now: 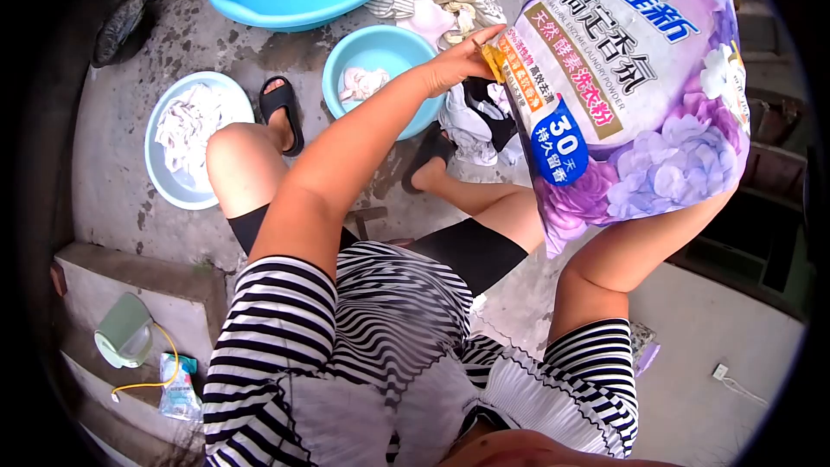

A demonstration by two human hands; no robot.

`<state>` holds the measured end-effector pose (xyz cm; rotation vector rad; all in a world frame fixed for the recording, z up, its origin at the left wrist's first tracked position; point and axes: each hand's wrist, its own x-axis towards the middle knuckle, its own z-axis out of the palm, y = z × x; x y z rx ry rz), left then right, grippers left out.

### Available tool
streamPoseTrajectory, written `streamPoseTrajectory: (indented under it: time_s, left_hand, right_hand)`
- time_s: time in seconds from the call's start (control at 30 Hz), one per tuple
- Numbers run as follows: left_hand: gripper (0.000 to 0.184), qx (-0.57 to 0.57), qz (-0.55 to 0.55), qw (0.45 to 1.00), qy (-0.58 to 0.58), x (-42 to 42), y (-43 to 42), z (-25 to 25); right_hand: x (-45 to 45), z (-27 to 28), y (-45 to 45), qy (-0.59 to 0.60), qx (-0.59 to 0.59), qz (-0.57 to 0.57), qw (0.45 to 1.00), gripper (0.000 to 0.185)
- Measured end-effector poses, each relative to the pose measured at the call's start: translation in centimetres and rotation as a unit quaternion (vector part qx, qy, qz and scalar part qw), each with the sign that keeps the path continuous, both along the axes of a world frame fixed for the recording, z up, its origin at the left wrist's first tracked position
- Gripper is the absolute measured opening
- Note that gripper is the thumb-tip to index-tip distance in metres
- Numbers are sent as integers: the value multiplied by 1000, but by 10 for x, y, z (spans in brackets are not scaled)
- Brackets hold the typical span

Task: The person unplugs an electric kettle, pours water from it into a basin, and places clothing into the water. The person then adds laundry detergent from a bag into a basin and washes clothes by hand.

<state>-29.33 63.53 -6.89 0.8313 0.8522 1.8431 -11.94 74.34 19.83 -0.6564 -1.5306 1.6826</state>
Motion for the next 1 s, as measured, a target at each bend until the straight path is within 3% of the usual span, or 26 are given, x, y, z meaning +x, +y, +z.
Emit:
streamPoseTrajectory:
  time_s: [0.1, 0.13, 0.23, 0.27, 0.37, 0.53, 0.7, 0.83, 0.87, 0.97, 1.0]
  left_hand:
    - [68, 13, 39, 999, -10, 7, 5, -13]
    - [54, 34, 89, 995, -38, 16, 10, -17]
    - [37, -73, 233, 959, 144, 26, 2, -19]
    - [29, -162, 320, 889, 287, 26, -14, 0]
    - [36, -216, 331, 800, 452, 14, -41, 30]
    - [39, -223, 227, 806, 500, -7, -71, 66]
    - [39, -260, 166, 833, 460, -15, -72, 80]
    - [37, -291, 121, 828, 463, -30, -51, 49]
    - [29, -204, 114, 852, 468, -32, -49, 40]
    - [22, -129, 97, 970, 180, -39, -35, 12]
    - [23, -213, 102, 959, 155, -32, -45, 33]
  right_hand:
    - [0, -14, -7, 49, -27, 26, 998, 36]
    - [3, -18, -12, 59, -33, 32, 997, 36]
    - [12, -26, -26, 77, -55, 46, 994, 36]
    - [13, -27, -25, 79, -61, 48, 994, 36]
    - [10, -23, -18, 79, -67, 47, 994, 36]
    - [-7, -18, -6, 84, -86, 40, 992, 36]
    - [-18, -9, 4, 87, -126, 62, 986, 36]
    - [-16, -1, 29, 76, -166, 82, 980, 37]
    - [-14, 0, 35, 73, -171, 92, 978, 37]
    - [-18, -3, 45, 71, -178, 150, 970, 37]
    - [-24, -2, 40, 73, -182, 185, 963, 39]
